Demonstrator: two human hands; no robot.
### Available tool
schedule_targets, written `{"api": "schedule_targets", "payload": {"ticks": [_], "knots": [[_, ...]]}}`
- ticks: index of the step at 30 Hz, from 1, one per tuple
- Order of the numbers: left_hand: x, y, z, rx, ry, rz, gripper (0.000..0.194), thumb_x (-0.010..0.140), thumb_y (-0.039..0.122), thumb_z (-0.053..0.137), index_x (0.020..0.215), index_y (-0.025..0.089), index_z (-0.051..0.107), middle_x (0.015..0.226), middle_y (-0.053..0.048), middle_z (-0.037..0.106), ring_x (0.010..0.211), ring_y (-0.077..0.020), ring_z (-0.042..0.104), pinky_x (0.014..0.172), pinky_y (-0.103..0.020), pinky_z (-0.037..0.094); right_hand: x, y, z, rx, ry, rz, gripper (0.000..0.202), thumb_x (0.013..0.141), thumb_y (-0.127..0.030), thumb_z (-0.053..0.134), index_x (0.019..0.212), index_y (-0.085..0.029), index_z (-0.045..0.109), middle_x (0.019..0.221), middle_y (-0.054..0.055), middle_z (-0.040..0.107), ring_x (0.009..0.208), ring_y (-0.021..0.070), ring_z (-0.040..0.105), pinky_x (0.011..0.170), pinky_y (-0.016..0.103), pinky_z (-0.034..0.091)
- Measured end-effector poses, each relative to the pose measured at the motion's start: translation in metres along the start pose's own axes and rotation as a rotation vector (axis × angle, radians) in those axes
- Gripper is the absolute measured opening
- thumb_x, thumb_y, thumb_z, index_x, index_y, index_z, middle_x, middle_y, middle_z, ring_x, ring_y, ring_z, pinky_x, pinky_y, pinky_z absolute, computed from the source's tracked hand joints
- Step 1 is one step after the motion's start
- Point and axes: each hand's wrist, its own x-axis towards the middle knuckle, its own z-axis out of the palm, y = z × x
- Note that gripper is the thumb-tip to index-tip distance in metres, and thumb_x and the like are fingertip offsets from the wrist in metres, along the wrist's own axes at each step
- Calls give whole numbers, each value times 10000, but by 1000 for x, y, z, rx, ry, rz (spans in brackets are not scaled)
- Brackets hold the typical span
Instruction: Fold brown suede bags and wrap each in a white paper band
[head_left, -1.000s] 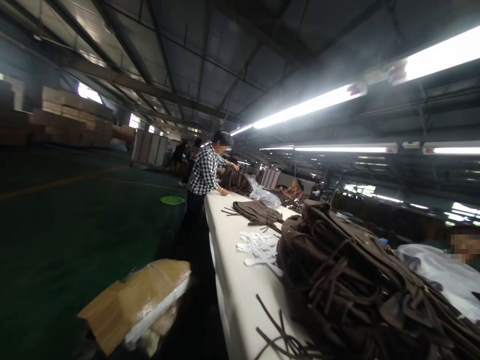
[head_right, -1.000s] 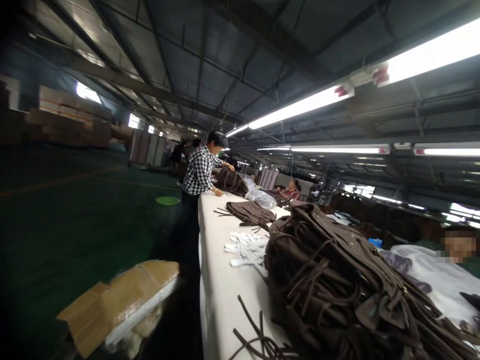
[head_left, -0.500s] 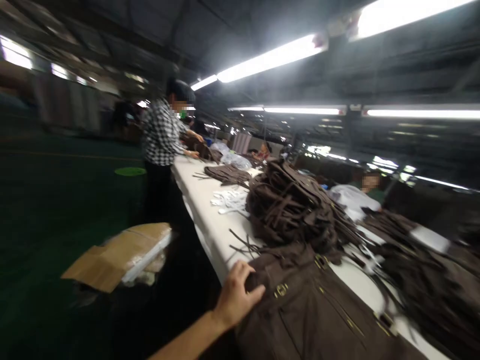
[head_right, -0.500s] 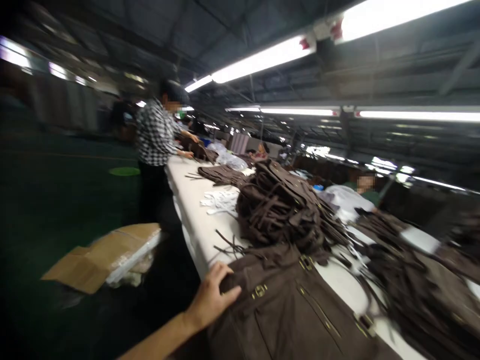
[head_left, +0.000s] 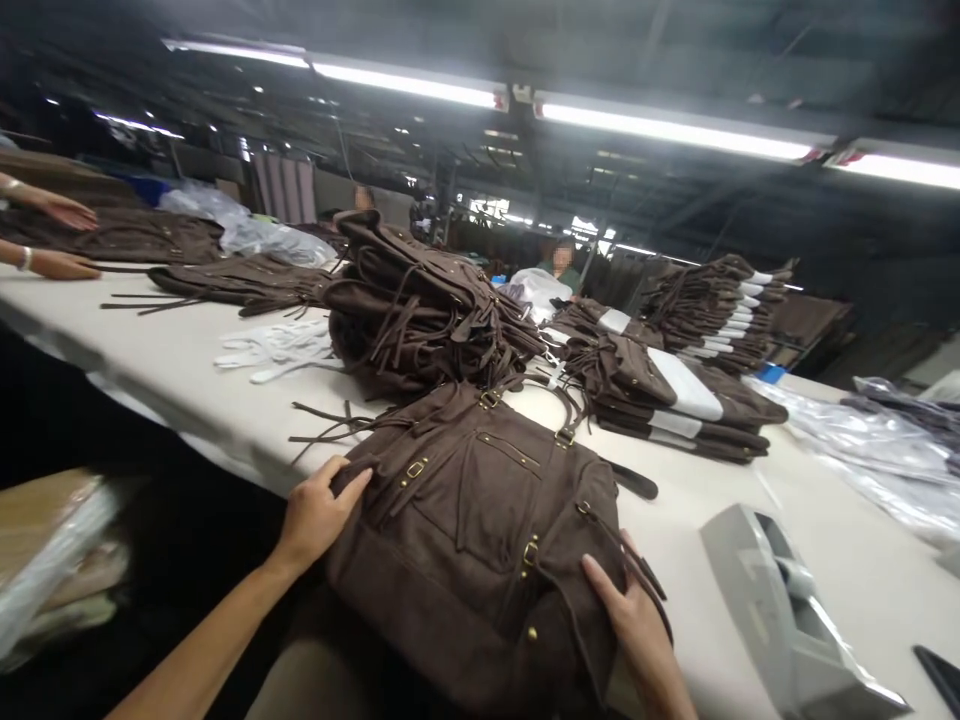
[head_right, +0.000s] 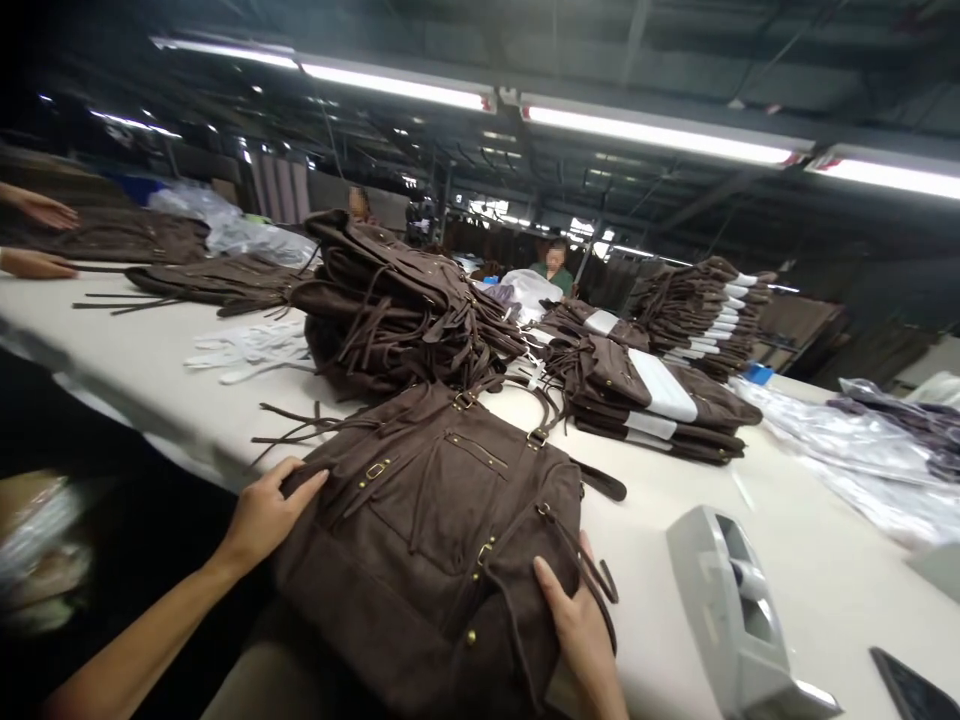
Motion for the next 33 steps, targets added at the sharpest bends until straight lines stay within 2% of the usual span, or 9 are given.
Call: {"api": "schedule_targets", "payload": {"ticks": [6,9,13,17,20,25,29,31,33], "knots": [[3,44,-1,-702,37,-303,433,681,547,735,846,189,555,711,32,586,613,-143,542,563,-227,461,48,-19,-20,178,92,31,803,635,-515,754,1343,-183,570,1302,79,635,1220,310,582,1111,416,412],[-7,57,16,-646,35,-210,384,758,537,691,788,186,537,653,51,509,565,-105,463,513,-191,401,90,-11,-38,167,109,10,721,584,-494,750,1209,-147,657,1172,112,701,1130,333,634,1050,446,461],[-27,40,36,-371,-178,-89,393,819,562,617,732,189,529,624,43,491,584,-125,472,532,-205,402,109,5,-50,-38,91,61,656,541,-490,718,1089,-130,706,1065,147,727,1083,366,647,1026,470,459],[-38,21,27,-276,-258,-90,396,839,592,583,809,198,580,711,27,586,670,-157,548,631,-225,444,88,15,-53,-163,71,33,704,628,-595,646,1175,-151,666,1090,128,722,1112,336,641,1032,441,452],[-36,24,16,-320,-333,-75,381,846,578,581,849,199,605,797,13,638,751,-176,585,695,-230,457,71,17,-57,-304,31,49,711,692,-672,558,1131,-126,684,1145,158,698,1161,354,610,1044,456,436],[-31,37,16,-329,-281,-70,353,822,531,614,748,186,594,726,2,610,721,-176,558,657,-234,442,55,19,-66,-384,29,73,798,722,-718,484,1181,-87,655,1202,191,667,1206,374,569,1049,479,426],[-19,52,16,-624,-201,-198,339,746,504,701,800,183,606,720,0,607,646,-155,547,580,-225,440,24,3,-68,-382,157,41,722,761,-696,483,1160,-130,688,1141,173,693,1093,378,622,984,514,462],[-1,66,17,-746,-85,-235,371,678,496,738,799,176,594,705,1,598,598,-140,527,544,-220,423,2,-15,-67,-408,300,-130,566,817,-635,520,1099,-187,722,1126,137,700,1075,359,626,988,520,454],[23,81,24,-785,12,-228,392,641,504,726,792,175,576,701,5,581,581,-127,504,537,-218,409,-15,-37,-63,-387,310,-446,397,874,-530,565,1071,-227,730,1157,99,686,1115,313,608,1025,485,438]]}}
